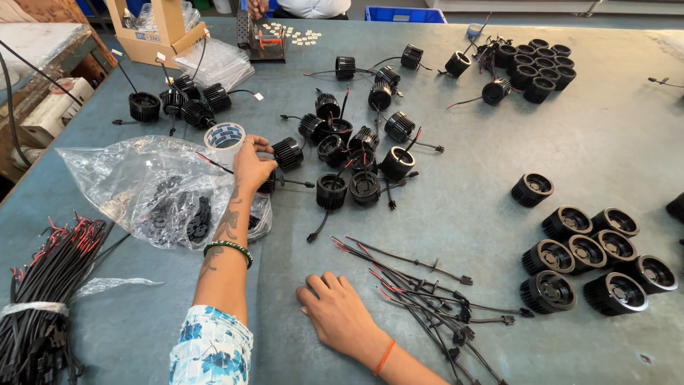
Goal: The person assembles small black cylindrical electronic components by inserting wires into them and securing them with small black plastic pieces. They repeatedly pick up components and wires from the table, connect them, and place the finished units aside.
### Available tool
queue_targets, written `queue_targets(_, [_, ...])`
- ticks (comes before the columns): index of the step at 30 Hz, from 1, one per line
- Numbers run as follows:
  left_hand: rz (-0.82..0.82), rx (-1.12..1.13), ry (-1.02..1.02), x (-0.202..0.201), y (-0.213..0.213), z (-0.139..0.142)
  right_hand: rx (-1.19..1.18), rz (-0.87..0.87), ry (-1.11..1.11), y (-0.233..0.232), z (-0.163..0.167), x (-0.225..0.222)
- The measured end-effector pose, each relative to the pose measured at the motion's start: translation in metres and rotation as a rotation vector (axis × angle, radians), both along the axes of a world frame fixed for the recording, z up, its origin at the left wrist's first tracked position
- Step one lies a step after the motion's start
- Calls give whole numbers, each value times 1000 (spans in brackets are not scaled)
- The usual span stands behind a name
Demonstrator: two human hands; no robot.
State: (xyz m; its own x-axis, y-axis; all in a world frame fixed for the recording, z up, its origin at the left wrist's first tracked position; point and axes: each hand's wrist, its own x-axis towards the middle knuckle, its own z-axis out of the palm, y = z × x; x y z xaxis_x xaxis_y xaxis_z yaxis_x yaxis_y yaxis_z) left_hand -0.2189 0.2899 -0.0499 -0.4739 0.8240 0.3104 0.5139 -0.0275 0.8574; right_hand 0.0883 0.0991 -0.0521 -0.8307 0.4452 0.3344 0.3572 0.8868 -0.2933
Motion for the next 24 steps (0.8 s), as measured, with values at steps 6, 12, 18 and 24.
queue_targets(6, [9, -32, -7, -2, 3, -3, 0, 2, 20, 0, -2, 2])
queue_targets(12, [39, -73, 50, 0, 3, -3, 6, 3, 24, 0, -3, 3])
queue_targets(18, [45, -315, 502, 12, -6, 12, 9, 7, 9, -1, -2, 4])
queue_targets(24, [-170, -464, 777, 20, 23, 30, -16, 11, 8, -1, -2, 2])
